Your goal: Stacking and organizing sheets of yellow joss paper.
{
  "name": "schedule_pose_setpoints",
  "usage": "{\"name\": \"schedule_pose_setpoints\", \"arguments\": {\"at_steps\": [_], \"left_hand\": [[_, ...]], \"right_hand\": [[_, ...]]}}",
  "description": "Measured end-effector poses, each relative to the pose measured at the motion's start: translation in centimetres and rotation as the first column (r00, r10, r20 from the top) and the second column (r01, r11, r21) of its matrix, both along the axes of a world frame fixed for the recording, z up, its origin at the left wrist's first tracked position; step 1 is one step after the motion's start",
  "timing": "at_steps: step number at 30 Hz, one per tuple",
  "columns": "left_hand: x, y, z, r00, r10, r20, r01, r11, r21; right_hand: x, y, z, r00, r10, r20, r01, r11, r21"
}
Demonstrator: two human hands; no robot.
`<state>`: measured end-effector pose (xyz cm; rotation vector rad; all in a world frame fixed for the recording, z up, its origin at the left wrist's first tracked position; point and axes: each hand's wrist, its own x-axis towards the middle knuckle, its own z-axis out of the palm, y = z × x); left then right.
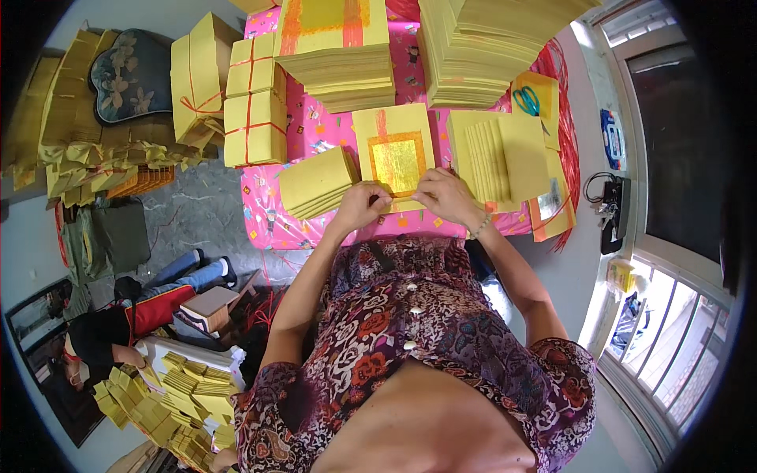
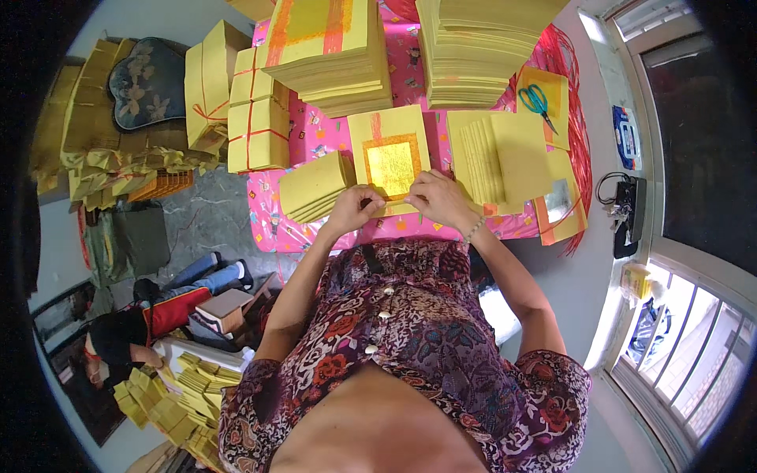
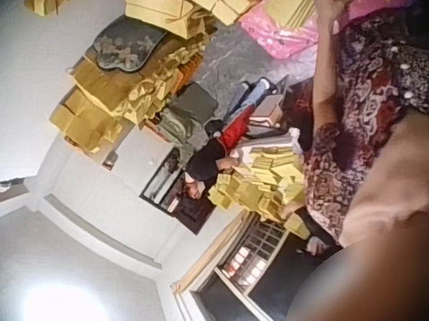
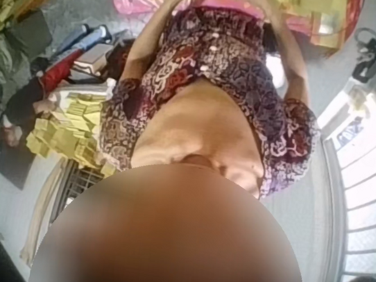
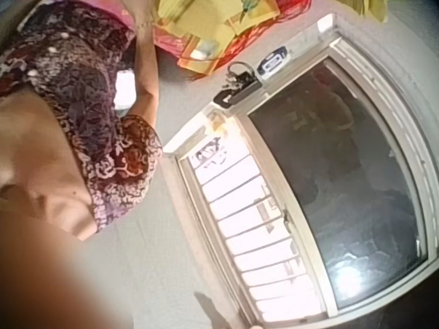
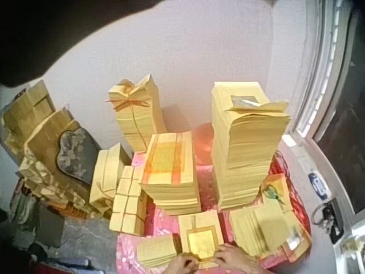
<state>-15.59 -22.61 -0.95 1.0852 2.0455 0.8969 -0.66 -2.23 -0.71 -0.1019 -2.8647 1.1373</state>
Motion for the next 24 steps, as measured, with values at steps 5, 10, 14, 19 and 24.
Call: {"name": "schedule_pose_setpoints", "arguments": {"at_steps": [5, 10, 14, 19, 24], "left_hand": [[0.0, 0.0, 0.0, 1.000, 0.001, 0.006, -0.001, 1.000, 0.002], [0.2, -0.4, -0.2, 0.998, -0.057, -0.036, 0.061, 0.993, 0.099], [1.2, -0.6, 0.1, 0.994, -0.038, -0.098, 0.048, 0.993, 0.105], [1.8, -0.5, -0.4, 0.982, -0.009, -0.191, 0.032, 0.993, 0.116], [1.7, -0.4, -0.3, 0.989, -0.011, -0.147, 0.024, 0.996, 0.088]], "right_hand": [[0.0, -0.1, 0.0, 1.000, -0.010, 0.002, 0.010, 1.000, -0.017], [0.1, -0.3, 0.0, 0.999, -0.031, 0.025, 0.032, 0.999, -0.020], [0.1, -0.3, -0.1, 0.999, -0.037, 0.022, 0.038, 0.999, -0.029], [0.0, -0.3, 0.0, 0.999, -0.040, 0.032, 0.041, 0.998, -0.039], [0.1, -0.3, 0.1, 0.999, -0.044, 0.025, 0.045, 0.998, -0.041]]}}
